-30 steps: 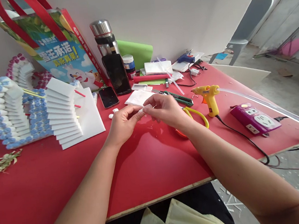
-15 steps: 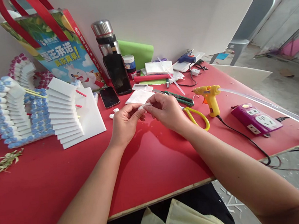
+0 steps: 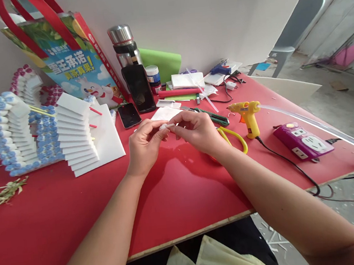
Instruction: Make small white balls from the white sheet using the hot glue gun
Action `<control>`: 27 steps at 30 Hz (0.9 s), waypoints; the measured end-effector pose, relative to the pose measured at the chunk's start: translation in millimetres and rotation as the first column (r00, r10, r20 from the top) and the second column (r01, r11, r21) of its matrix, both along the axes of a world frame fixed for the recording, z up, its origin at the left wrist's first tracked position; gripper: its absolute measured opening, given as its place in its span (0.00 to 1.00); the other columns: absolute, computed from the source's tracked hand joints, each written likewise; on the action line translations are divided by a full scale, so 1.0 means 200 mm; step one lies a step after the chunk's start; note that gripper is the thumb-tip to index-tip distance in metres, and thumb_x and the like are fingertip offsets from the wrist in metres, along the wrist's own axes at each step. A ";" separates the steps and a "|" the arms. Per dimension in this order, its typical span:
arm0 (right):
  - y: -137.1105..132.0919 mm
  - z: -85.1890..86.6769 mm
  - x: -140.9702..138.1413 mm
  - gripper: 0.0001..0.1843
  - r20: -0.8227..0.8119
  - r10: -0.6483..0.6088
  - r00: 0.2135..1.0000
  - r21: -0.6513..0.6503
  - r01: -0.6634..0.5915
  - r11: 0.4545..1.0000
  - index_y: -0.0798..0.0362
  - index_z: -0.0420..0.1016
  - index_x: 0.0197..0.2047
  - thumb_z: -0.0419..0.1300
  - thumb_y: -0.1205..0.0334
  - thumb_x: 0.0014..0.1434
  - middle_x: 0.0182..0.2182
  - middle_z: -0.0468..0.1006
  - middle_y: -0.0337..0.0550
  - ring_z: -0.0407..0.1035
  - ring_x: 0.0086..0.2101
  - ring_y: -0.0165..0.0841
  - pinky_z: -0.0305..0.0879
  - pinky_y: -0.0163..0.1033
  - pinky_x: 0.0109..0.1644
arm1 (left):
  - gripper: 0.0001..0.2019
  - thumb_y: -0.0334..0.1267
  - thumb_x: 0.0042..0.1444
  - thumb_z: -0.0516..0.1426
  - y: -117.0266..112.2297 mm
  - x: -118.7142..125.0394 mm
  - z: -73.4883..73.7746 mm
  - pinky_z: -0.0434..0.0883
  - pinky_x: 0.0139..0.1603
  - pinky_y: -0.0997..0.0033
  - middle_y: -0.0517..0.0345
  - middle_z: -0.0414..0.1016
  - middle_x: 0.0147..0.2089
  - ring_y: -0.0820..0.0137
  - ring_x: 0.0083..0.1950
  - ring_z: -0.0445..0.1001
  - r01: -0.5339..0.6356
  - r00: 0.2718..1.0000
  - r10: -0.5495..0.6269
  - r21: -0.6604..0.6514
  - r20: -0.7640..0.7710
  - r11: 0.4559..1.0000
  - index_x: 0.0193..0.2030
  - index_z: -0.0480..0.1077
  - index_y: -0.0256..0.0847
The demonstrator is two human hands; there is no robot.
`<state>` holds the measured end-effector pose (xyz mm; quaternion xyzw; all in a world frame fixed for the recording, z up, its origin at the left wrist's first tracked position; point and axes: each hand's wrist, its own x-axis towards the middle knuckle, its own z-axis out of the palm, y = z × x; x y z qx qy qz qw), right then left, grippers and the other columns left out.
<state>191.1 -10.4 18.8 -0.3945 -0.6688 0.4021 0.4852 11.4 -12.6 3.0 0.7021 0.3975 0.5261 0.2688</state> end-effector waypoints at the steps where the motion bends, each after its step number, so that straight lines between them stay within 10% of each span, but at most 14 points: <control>1: 0.00 0.00 0.00 0.17 -0.060 0.018 0.998 -0.067 -0.022 0.998 0.53 0.77 0.35 0.64 0.46 0.61 0.30 0.78 0.41 0.70 0.28 0.30 0.65 0.36 0.31 | 0.13 0.50 0.61 0.63 0.00 0.00 0.00 0.73 0.40 0.69 0.55 0.76 0.40 0.71 0.34 0.74 -0.006 1.000 0.006 0.000 -0.001 1.000 0.45 0.81 0.45; 7: 0.03 -0.03 -0.01 0.22 -0.292 0.020 0.956 -0.314 -0.115 0.942 0.54 0.74 0.33 0.67 0.41 0.56 0.28 0.77 0.40 0.67 0.23 0.27 0.63 0.33 0.24 | 0.11 0.45 0.63 0.62 0.01 -0.02 -0.01 0.71 0.46 0.67 0.53 0.77 0.43 0.65 0.43 0.76 -0.026 0.986 0.043 0.109 -0.160 0.994 0.48 0.81 0.46; 18: 0.01 -0.04 -0.02 0.11 -0.023 -0.048 0.999 -0.126 0.044 0.991 0.54 0.78 0.36 0.67 0.55 0.57 0.26 0.77 0.38 0.65 0.24 0.28 0.62 0.36 0.28 | 0.11 0.44 0.67 0.58 0.02 -0.02 -0.01 0.70 0.45 0.68 0.52 0.76 0.40 0.66 0.42 0.74 -0.053 0.965 0.100 0.190 -0.244 0.980 0.47 0.80 0.43; 27: 0.00 -0.04 -0.02 0.05 0.294 -0.266 0.918 0.320 0.168 0.932 0.53 0.77 0.34 0.61 0.65 0.61 0.28 0.77 0.39 0.66 0.30 0.30 0.58 0.36 0.35 | 0.09 0.44 0.61 0.64 0.00 0.01 -0.01 0.71 0.39 0.71 0.57 0.75 0.37 0.71 0.35 0.73 -0.041 0.996 0.045 0.051 -0.072 0.998 0.44 0.81 0.42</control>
